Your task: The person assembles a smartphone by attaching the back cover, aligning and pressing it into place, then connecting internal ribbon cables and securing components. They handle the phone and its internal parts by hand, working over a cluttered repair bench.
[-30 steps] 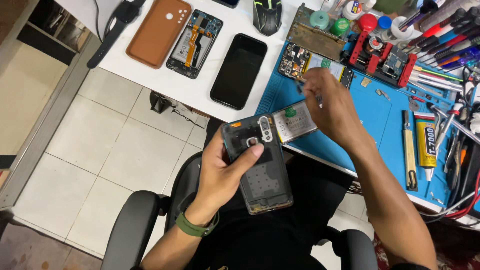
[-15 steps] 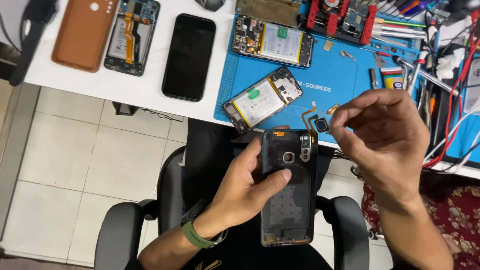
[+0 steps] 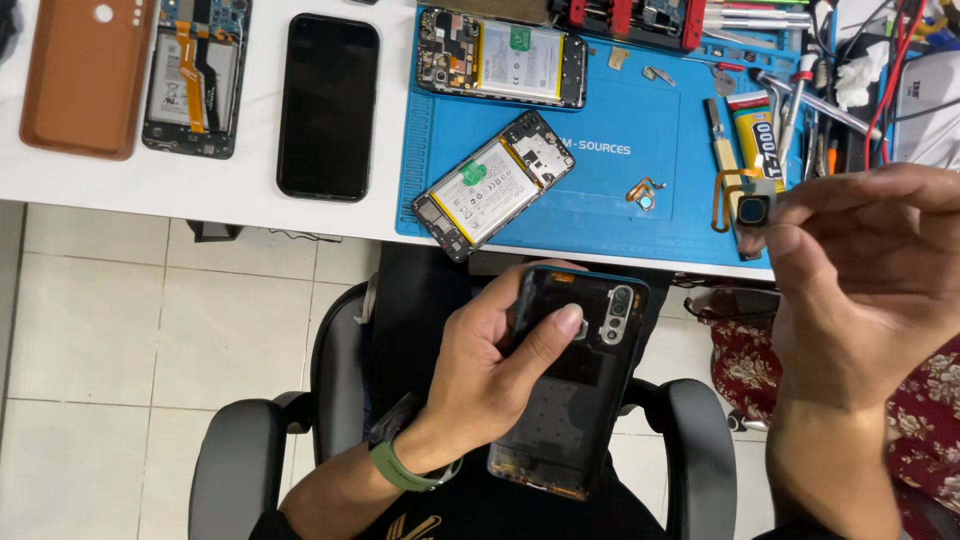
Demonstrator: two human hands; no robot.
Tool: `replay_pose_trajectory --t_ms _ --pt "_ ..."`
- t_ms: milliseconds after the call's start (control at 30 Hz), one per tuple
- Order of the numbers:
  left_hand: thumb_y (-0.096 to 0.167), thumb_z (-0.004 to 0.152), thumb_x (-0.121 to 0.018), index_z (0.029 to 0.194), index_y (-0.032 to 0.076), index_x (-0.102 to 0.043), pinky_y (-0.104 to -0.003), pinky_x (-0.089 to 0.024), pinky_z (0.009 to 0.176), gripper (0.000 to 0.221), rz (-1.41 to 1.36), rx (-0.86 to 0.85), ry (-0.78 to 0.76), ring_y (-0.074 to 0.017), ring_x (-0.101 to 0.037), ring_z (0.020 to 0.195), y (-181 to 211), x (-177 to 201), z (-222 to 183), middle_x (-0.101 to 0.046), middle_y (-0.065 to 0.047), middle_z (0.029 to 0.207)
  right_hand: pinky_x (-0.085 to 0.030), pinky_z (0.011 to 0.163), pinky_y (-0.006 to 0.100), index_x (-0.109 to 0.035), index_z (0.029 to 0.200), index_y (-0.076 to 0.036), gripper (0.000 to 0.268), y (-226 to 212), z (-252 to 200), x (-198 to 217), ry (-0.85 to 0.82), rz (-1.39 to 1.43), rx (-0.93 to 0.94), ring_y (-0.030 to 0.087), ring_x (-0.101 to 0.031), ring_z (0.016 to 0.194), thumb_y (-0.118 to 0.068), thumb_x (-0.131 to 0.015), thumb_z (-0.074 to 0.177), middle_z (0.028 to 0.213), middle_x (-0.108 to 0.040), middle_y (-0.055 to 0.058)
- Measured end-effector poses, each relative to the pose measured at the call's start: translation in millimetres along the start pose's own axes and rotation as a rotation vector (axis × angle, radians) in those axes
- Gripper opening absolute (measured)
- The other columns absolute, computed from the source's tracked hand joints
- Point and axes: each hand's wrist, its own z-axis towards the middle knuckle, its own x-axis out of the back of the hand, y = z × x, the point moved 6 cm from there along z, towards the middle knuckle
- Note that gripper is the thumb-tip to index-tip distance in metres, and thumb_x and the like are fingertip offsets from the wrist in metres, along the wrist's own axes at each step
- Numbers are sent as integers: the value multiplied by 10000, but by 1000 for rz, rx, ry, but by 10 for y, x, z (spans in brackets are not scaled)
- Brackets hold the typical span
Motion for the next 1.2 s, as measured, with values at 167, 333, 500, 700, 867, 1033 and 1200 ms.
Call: replay_pose_trajectory --t_ms 167,333,500,700,867,1033,1200 --pt "376 1037 -701 1414 86 -674 -225 -569 885 476 -121 34 4 -97 -707 965 -115 -7 66 -769 -14 1122 -651 879 369 -428 1362 25 363 215 4 15 26 -65 100 297 -678 972 214 -688 1194 1165 -613 266" --pt "243 1069 -732 1414 19 -651 -255 -534 918 419 -485 6 41 -114 -647 995 -346 108 116 -721 -45 1193 -665 907 393 -449 1357 25 349 393 -36 13 53 -46 82 307 -671 1037 218 -697 1206 1187 -592 245" --pt "175 920 -940 1757 -26 -237 -289 -588 575 1111 -1790 154 -787 -220 -669 704 -444 -101 72 -580 -186 1308 -663 965 386 -519 1432 -35 292 688 -147 81 194 33 -61 242 -657 985 39 -757 1280 1233 -629 170" --pt "114 1200 -516 1772 -27 -228 -386 -585 547 656 -1859 208 -990 -311 -679 708 -421 -191 159 -552 -207 1313 -667 1004 412 -510 1429 -8 217 847 -225 99 158 3 -74 275 -643 1047 61 -673 1303 1257 -610 193" --pt "210 1216 -449 1766 -21 -260 -441 -603 586 626 -1875 273 -1100 -346 -676 714 -379 -253 200 -564 -219 1323 -657 967 401 -512 1417 -18 238 929 -282 176 209 13 -112 280 -653 989 88 -670 1274 1224 -611 189" --pt "168 1204 -521 1760 -28 -266 -418 -602 542 642 -1892 276 -1013 -332 -669 682 -417 -331 208 -581 -217 1296 -654 944 375 -527 1425 -30 252 996 -321 236 249 32 -134 261 -657 990 68 -700 1269 1230 -627 181" --pt "136 1166 -539 1621 -62 -364 -271 -419 423 525 -1487 283 -499 -157 -464 573 -308 -314 72 -488 -94 1124 -665 967 373 -552 1406 -18 227 1004 -332 290 264 27 -143 271 -675 997 74 -683 1246 1252 -631 170"
